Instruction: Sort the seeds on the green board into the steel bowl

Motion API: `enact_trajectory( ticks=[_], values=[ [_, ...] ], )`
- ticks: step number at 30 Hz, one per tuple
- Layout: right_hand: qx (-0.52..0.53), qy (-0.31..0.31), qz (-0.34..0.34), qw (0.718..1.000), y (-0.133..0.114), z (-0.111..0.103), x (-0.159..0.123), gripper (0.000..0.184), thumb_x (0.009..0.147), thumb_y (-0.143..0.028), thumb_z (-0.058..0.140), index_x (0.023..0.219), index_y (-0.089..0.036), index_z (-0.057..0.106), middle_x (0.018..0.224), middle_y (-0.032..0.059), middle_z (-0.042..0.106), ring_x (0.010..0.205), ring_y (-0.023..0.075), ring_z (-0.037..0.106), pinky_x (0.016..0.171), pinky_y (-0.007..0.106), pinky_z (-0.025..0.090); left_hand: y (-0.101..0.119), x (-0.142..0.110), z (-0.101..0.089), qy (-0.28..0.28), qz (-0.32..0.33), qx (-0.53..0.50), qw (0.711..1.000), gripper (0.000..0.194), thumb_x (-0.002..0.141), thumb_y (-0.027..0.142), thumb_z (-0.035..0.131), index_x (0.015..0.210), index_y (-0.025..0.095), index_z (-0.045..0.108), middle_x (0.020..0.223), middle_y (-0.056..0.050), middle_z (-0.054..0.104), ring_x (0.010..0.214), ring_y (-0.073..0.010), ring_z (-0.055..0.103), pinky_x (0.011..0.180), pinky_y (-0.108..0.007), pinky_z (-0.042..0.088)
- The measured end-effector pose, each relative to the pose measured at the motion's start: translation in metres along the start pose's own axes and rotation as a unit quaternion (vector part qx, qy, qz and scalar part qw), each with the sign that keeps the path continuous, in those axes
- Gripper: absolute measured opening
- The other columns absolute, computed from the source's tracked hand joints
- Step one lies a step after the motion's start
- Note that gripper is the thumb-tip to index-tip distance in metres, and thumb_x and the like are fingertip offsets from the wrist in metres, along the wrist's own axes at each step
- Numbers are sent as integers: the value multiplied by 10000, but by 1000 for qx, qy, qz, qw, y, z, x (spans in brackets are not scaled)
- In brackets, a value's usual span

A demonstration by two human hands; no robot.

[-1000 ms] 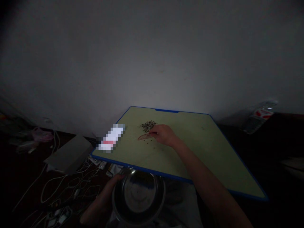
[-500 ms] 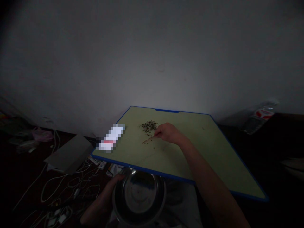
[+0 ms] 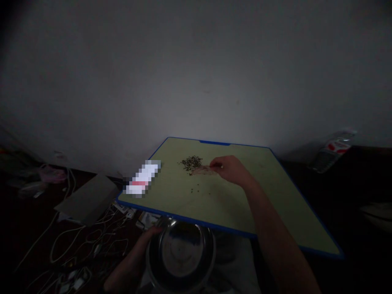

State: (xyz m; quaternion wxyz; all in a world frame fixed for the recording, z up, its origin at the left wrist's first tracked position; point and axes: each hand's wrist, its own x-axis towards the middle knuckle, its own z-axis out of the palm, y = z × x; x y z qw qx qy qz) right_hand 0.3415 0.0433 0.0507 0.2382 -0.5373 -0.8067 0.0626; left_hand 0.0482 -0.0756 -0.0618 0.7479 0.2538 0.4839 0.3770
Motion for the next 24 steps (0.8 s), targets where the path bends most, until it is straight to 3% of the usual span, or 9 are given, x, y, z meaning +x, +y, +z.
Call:
enact_trajectory(
  ticks=[4, 8, 10, 16, 24],
  values=[
    [-69, 79, 59, 993, 0, -7, -43, 186, 796, -245, 501, 854, -190, 670, 768, 19, 706, 618, 139, 630, 604, 245, 450, 2, -4, 13, -20, 1, -26, 999, 174, 690, 281, 591, 656, 153, 704, 658, -34, 715, 652, -206, 613, 751, -323, 421],
    [-113, 102, 104, 983, -4, 3, -80, 214, 808, -249, 472, 829, -172, 670, 724, 31, 698, 607, 154, 641, 593, 256, 465, -4, 2, 14, -7, -27, -27, 999, 156, 681, 265, 601, 596, 162, 682, 572, -9, 688, 566, -177, 584, 679, -305, 411],
    [-118, 107, 91, 983, -7, 11, -91, 221, 810, -242, 470, 843, -167, 676, 753, 41, 701, 609, 155, 641, 597, 262, 476, -7, 5, 12, 6, -28, -26, 999, 150, 679, 258, 605, 585, 165, 676, 540, 4, 673, 553, -169, 576, 670, -300, 406],
    [-97, 118, -10, 988, -26, 33, -99, 227, 833, -184, 456, 869, -164, 679, 800, 77, 693, 710, 177, 637, 676, 298, 495, -8, 9, 8, 4, -17, -25, 1000, 143, 687, 269, 601, 621, 166, 675, 578, 3, 692, 614, -177, 604, 661, -290, 405],
    [-75, 114, -59, 989, -40, 43, -91, 219, 841, -141, 466, 917, -141, 672, 814, 89, 682, 729, 182, 621, 687, 315, 508, -9, 12, 5, 3, -30, -34, 999, 145, 681, 313, 604, 672, 178, 658, 556, 2, 676, 632, -203, 620, 703, -315, 408]
  ],
)
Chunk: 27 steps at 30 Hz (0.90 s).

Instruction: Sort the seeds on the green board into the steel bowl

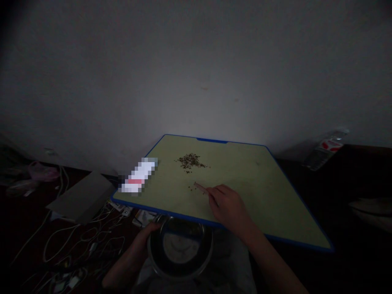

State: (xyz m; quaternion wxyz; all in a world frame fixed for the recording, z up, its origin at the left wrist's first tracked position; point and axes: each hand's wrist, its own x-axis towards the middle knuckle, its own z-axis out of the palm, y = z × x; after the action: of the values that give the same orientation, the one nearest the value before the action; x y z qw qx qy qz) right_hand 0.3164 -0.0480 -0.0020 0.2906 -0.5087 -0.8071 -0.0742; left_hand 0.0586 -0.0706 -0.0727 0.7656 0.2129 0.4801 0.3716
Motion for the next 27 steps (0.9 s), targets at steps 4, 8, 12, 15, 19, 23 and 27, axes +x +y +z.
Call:
enact_trajectory(
  ticks=[4, 8, 12, 15, 19, 23, 27],
  values=[
    [4, -17, -24, 1000, -3, 1, 0, 219, 843, -135, 472, 938, -138, 669, 841, 91, 683, 755, 186, 618, 701, 329, 514, 3, -4, 4, -2, -2, 1, 1000, 154, 660, 309, 592, 690, 176, 663, 517, -5, 667, 614, -216, 622, 684, -327, 400],
    [7, -20, -45, 999, -4, -1, -3, 223, 850, -135, 469, 953, -146, 667, 858, 89, 686, 781, 187, 616, 719, 337, 520, 7, -9, 10, 7, -12, 4, 1000, 147, 673, 289, 575, 622, 169, 644, 478, -2, 653, 533, -187, 595, 622, -307, 387],
    [11, -22, -51, 998, -6, -2, -4, 229, 853, -136, 470, 970, -150, 666, 884, 83, 689, 808, 184, 612, 750, 340, 520, 9, -12, 12, -17, 5, -15, 1000, 128, 663, 271, 595, 694, 168, 665, 565, -1, 693, 596, -199, 615, 655, -309, 400],
    [9, -19, -57, 998, -7, -2, -1, 231, 851, -136, 471, 974, -147, 666, 878, 83, 688, 802, 184, 613, 751, 345, 519, 9, -11, 12, -31, 12, -19, 999, 168, 671, 284, 602, 751, 160, 683, 618, -18, 710, 664, -224, 630, 710, -329, 405],
    [16, -21, -81, 996, -10, 0, 1, 240, 846, -134, 466, 978, -159, 666, 857, 83, 685, 764, 179, 612, 721, 343, 520, 8, -7, 9, -37, 28, -12, 999, 172, 649, 277, 628, 757, 159, 692, 563, -18, 686, 679, -240, 627, 744, -341, 397],
    [32, -31, -101, 994, -15, -1, -1, 243, 836, -110, 470, 981, -159, 660, 865, 88, 681, 776, 180, 604, 714, 334, 521, 6, -4, 6, -18, 11, -20, 1000, 140, 663, 288, 616, 607, 168, 660, 528, -2, 666, 563, -189, 586, 680, -314, 405],
    [39, -49, -109, 992, -21, -2, -6, 239, 835, -112, 479, 996, -154, 650, 874, 88, 678, 779, 186, 601, 715, 338, 525, 7, -5, 4, 9, 7, -25, 1000, 143, 669, 271, 611, 604, 158, 671, 568, -10, 687, 588, -184, 592, 683, -304, 418]
  ],
)
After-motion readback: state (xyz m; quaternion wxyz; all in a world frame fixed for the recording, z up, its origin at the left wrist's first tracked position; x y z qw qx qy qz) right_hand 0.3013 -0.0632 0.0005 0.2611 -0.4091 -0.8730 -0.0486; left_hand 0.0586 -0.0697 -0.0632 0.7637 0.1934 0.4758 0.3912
